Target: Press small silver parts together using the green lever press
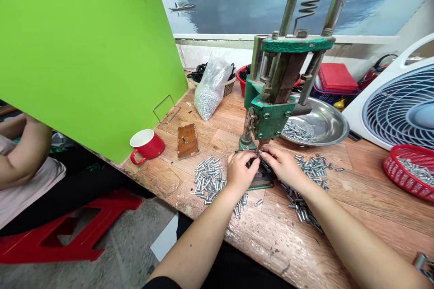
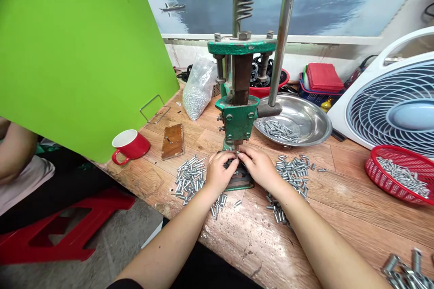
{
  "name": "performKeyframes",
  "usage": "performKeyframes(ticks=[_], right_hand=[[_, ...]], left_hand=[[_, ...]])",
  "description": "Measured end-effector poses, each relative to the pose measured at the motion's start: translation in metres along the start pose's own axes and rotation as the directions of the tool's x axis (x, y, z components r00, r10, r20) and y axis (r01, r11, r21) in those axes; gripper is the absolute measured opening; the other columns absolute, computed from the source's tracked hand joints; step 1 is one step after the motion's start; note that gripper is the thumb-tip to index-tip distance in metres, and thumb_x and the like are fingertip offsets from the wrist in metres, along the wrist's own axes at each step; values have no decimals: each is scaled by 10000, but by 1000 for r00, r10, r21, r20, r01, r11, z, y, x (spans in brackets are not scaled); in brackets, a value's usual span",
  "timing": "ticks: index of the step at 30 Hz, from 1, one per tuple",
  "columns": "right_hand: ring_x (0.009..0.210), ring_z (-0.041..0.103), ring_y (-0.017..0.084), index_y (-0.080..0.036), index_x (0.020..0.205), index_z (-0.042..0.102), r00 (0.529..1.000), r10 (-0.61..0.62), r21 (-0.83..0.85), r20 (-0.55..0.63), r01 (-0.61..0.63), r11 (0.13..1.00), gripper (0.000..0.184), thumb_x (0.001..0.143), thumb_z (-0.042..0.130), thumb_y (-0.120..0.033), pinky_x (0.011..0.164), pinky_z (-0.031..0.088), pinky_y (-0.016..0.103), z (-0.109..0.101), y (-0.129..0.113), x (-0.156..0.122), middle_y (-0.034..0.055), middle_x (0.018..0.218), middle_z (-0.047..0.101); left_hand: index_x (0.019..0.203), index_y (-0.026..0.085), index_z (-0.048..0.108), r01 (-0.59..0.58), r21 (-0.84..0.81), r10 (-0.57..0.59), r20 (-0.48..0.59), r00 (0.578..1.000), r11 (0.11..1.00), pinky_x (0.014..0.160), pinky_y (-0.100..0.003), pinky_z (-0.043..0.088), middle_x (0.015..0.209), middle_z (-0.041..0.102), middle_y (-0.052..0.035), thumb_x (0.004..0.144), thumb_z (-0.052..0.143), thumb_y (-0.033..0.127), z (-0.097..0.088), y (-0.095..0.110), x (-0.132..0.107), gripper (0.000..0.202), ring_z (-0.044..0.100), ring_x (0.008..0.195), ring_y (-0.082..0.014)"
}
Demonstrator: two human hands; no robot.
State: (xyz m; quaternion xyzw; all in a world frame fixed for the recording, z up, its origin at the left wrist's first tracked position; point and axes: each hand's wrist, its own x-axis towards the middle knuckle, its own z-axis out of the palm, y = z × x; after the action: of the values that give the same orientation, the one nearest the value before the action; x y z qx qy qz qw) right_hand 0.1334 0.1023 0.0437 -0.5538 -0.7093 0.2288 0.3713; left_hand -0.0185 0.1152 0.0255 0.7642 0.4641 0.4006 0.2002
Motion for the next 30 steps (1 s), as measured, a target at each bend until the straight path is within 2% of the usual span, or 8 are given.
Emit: performKeyframes(ticks=[6,12,20,26,28,30], right_hand=[[927,551,168,-195,1030,589,999,-41,-42,24,42,998,280,889,402,-349,821,426,283,-1,-2,-1,38,1017,591],[969,521,170,-172,997,590,991,-128,-62,-32,126,990,261,888,410,-325,875,409,296,-1,-3,1,63,1018,572],[977,503,162,-143,953,580,976,-210,-134,-62,201,970,221,893,420,-283,878,412,299,1,-3,0,73,1003,553],[976,526,173,-155,983,584,989,-137,-136,-61,128,982,248,896,416,-316,875,424,314,4,0,-1,73,1027,567],[961,540,170,-171,1004,584,994,-95,-111,-46,90,990,249,890,427,-327,863,435,315,5,2,-3,60,1024,577],[957,549,165,-187,1061,567,995,-60,-55,-80,56,997,263,874,458,-337,862,444,317,3,3,-8,51,1042,576]], left_hand=[[852,241,607,-5,5,5,-9,1000,1000,928,-385,356,960,660,6,770,573,245,0,0,-1,89,565,964,-176],[929,233,600,-46,-1,46,-27,999,999,914,-380,369,1010,644,-9,759,572,207,-4,2,-2,175,556,983,-185],[882,233,621,-49,51,52,-54,997,998,936,-368,340,961,660,-3,807,539,288,-3,4,1,124,555,974,-170],[854,253,631,-47,72,49,-29,998,996,988,-389,280,928,676,24,839,504,313,-2,5,1,141,575,931,-149],[850,257,635,-44,67,47,-36,998,997,1011,-399,252,926,680,30,841,504,312,-2,5,0,142,578,931,-142],[837,262,642,-43,64,46,-55,997,997,1037,-414,210,923,683,37,837,515,311,-2,5,-1,135,577,947,-140]])
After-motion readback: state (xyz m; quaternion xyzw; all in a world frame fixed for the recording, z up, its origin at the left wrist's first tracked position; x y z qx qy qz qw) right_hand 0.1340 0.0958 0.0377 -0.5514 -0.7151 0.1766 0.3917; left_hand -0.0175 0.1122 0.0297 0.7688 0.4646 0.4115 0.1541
